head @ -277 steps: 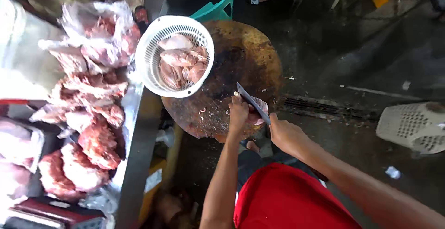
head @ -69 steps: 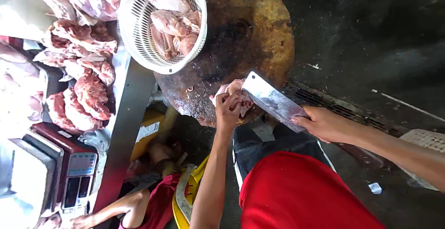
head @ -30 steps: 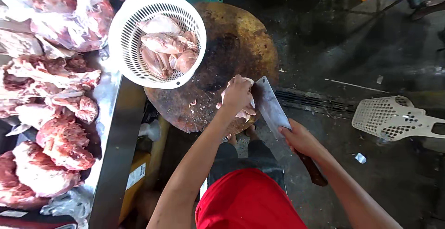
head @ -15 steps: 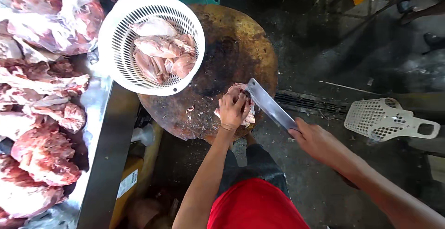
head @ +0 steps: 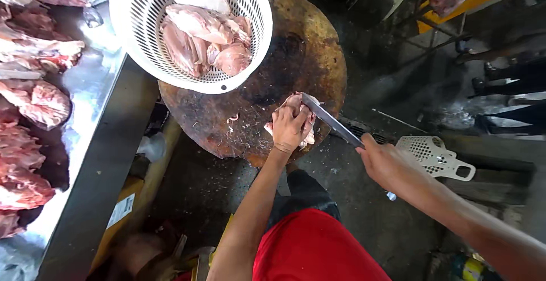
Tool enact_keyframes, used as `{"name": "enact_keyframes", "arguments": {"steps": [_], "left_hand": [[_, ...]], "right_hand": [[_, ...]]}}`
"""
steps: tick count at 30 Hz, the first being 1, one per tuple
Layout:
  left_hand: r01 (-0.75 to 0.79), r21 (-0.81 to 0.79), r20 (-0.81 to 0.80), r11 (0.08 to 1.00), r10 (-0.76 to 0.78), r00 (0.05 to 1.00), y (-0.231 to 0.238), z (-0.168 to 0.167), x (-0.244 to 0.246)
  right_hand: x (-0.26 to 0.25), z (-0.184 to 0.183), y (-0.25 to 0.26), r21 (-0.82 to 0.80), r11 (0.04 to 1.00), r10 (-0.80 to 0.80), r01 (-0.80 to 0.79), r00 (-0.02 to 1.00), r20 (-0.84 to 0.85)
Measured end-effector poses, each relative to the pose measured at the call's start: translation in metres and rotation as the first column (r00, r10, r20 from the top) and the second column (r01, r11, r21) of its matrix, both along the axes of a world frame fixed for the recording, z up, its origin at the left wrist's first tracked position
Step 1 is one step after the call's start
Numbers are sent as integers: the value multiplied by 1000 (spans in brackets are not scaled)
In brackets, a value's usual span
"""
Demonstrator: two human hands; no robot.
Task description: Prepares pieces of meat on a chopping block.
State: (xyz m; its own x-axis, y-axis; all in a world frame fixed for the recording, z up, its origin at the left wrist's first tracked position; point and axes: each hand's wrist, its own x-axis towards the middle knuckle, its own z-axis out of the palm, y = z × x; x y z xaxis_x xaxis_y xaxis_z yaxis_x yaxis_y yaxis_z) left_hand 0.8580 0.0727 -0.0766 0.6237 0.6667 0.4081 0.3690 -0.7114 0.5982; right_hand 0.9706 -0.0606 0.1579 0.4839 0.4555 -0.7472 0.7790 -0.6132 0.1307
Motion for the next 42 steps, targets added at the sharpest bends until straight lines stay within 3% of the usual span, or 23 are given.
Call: {"name": "enact_keyframes", "arguments": {"steps": [4,9,11,16,20,25,30,33,38,42], "left_hand": [[43,-55,-26,998,-44,999,4,2,-2],[109,-41,1,993,-109,994,5,-6,-14],[106,-38,16,994,-106,994,1,-8,-16],[74,-93,-55,993,-80,995,3,9,-11],[13,-44,-19,999,-14,1000,8,0,0],[26,-5,-32,1000,-26,999,7,-5,-3],[-17,19,-76,1000,19,997,4,-5,-1],[-19,40,-78,999,23,997,3,-5,-2],[12,57,-40,998,-10,999,1,-7,-6],[44,2,28,999,-44,999,10,4,-8]], "right_hand": [[-14,-11,-3,6,994,-106,106,994,-28],[11,5,-15,47,984,167,-170,984,55],[15,5,-10,52,978,196,-201,977,87],[-18,-16,-2,31,995,-93,94,996,-12],[-50,-34,-9,115,950,-284,289,957,-59],[-58,-27,41,125,926,-352,356,934,-54],[-34,-33,86,83,940,-323,331,942,-90],[-34,-30,50,176,922,-325,345,937,-130],[-27,15,-20,-105,848,-528,520,807,-263],[-18,17,-48,-52,750,-639,660,701,-318]]}}
